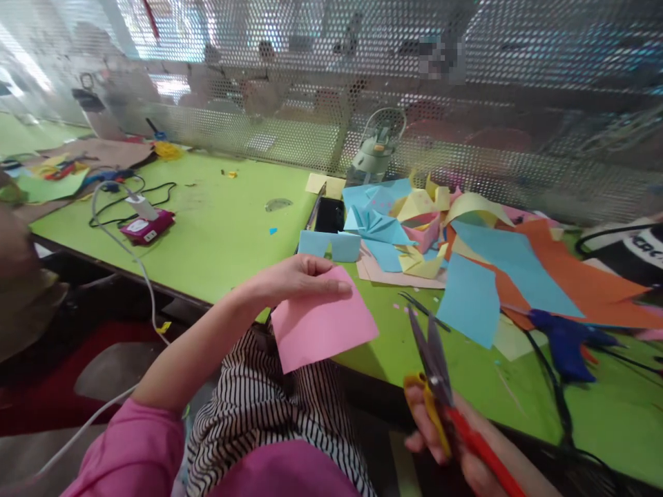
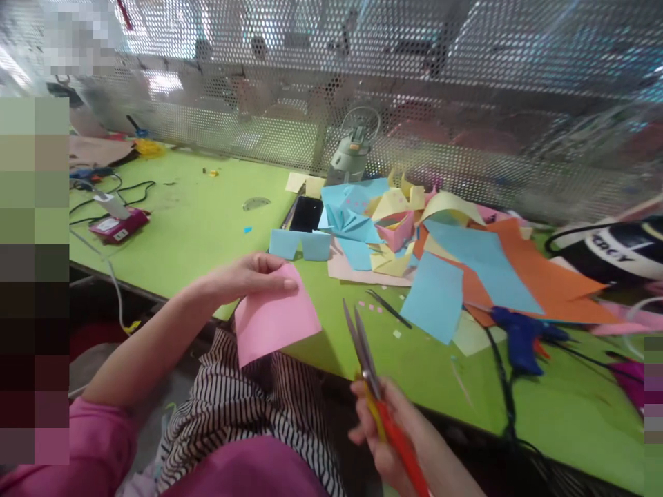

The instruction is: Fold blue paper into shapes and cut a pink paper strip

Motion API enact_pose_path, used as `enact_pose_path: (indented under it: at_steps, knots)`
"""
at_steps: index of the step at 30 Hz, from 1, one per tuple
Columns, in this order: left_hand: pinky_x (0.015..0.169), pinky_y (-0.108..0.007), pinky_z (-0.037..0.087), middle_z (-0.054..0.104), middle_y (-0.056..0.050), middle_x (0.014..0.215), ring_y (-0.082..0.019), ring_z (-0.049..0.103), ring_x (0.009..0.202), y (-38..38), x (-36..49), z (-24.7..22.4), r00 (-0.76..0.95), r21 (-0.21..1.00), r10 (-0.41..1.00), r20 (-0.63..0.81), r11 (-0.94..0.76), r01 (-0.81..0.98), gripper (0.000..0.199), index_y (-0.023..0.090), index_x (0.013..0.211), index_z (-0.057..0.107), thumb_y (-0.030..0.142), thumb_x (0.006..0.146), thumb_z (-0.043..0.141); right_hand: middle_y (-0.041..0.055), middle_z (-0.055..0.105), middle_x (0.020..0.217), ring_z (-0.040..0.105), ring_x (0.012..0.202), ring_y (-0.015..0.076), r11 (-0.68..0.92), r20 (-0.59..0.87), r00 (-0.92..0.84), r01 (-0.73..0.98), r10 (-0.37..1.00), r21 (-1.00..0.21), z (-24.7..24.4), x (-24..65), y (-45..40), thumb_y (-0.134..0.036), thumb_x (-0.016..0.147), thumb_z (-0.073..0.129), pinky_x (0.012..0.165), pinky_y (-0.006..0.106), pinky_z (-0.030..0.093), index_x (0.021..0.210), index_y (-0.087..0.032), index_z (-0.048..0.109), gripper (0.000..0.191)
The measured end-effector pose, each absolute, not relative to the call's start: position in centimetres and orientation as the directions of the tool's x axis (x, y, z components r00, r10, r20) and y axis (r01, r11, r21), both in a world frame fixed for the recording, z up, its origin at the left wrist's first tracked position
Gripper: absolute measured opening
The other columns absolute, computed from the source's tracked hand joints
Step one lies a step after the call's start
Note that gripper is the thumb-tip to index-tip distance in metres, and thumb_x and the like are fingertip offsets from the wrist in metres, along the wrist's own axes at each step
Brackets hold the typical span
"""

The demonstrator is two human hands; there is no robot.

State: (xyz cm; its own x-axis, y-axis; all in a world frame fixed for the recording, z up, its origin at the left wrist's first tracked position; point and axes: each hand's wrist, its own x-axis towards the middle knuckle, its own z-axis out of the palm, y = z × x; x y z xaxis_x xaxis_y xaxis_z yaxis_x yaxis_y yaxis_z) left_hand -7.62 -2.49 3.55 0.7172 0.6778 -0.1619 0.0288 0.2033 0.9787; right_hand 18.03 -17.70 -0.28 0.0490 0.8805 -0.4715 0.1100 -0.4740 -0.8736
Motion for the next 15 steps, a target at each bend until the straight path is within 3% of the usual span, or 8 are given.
enact_pose_path:
  at_steps: [3, 5, 10, 15]
  knots:
    - [0.054, -0.018, 0.047, 0.069, 0.0, 0.075, -0.009, 0.064, 0.062, -2.2, -7.7, 3.3, 0.737, 0.973, 0.663, -0.131, 0.229, -0.032, 0.027, 0.016, 0.082, 0.07, 0.042, 0.08, 0.077, -0.0031, 0.043, 0.052, 0.045, 0.049, 0.012, -0.689, -0.687, 0.056, 0.023, 0.724, -0.724, -0.9, 18.9, -19.7, -0.062, 0.078, 0.06, 0.056, 0.028, 0.049, 0.073, -0.024, 0.059, 0.039]
    - [0.054, -0.018, 0.047, 0.069, 0.0, 0.074, -0.009, 0.063, 0.061, -2.2, -7.5, 3.2, 0.751, 0.966, 0.649, -0.124, 0.252, -0.058, 0.025, 0.016, 0.081, 0.07, 0.04, 0.08, 0.077, -0.0027, 0.046, 0.054, 0.045, 0.051, 0.0111, -0.752, -0.751, 0.039, 0.009, 0.659, -0.659, -0.9, 18.9, -20.6, -0.061, 0.079, 0.059, 0.057, 0.026, 0.048, 0.075, -0.023, 0.06, 0.038]
    - [0.052, -0.018, 0.046, 0.071, -0.001, 0.076, -0.01, 0.064, 0.062, -2.5, -7.1, 2.8, 0.757, 0.968, 0.633, -0.159, 0.252, -0.007, 0.025, 0.017, 0.086, 0.072, 0.04, 0.081, 0.076, -0.0044, 0.044, 0.051, 0.035, 0.045, 0.0081, -0.775, -0.776, -0.001, 0.052, 0.63, -0.63, -0.3, 18.0, -20.5, -0.058, 0.083, 0.053, 0.051, 0.022, 0.042, 0.076, -0.022, 0.058, 0.037]
    - [0.054, -0.021, 0.048, 0.071, -0.003, 0.08, -0.012, 0.064, 0.064, -2.8, -7.4, 2.4, 0.746, 0.976, 0.637, -0.193, 0.204, 0.078, 0.032, 0.018, 0.096, 0.074, 0.045, 0.08, 0.075, -0.0034, 0.046, 0.054, 0.041, 0.049, 0.0095, -0.764, -0.764, 0.038, 0.091, 0.644, -0.639, 0.6, 17.4, -19.9, -0.051, 0.079, 0.054, 0.051, 0.021, 0.042, 0.077, -0.023, 0.059, 0.029]
